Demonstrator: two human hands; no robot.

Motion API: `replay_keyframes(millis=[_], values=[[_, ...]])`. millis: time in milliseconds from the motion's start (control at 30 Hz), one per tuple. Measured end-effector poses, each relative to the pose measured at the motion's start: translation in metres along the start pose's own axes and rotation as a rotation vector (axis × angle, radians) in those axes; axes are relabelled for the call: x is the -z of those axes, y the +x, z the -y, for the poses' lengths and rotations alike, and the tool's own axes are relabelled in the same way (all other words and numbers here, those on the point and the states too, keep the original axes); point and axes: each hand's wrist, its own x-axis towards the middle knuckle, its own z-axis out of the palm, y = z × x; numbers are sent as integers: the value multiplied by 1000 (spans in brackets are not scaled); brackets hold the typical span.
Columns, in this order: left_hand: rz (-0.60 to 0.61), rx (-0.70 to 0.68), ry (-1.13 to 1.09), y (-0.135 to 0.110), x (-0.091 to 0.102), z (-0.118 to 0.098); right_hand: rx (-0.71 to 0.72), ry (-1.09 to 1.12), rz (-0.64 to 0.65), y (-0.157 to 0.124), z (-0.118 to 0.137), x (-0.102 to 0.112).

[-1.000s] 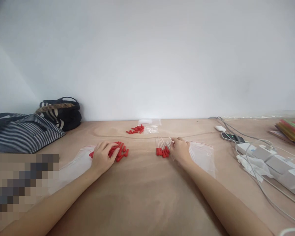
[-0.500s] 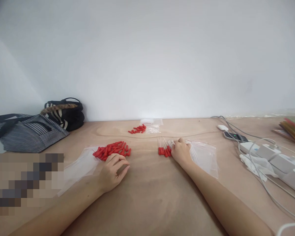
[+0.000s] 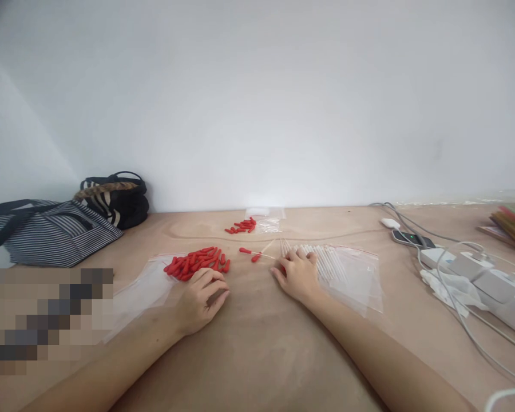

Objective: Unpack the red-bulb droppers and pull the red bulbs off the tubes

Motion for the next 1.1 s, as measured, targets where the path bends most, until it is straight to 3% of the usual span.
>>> replay_keyframes(millis=[100,233,367,667,800,933,1000,1100], values=[[18,13,59,14,-6,5,10,3,5,1,3,-2],[208,196,253,60,-20,25,13,14,-11,1,3,-3],[288,233,254,100,-33,47,4,16,-18,-2,3,-3],[317,246,196,112,-44,65,35,36,-116,-5,7,-6],[262,199,151,99,-29,52,61,92,-207,-7,8,-6],[228,140,104,56,-9,20,107,147,-284,-10,15,-1],[163,34,-17,32,-4,5,200,174,-259,-12,22,1],[60,-10,-159,10,-6,-8,356,235,-173,-15,34,2]])
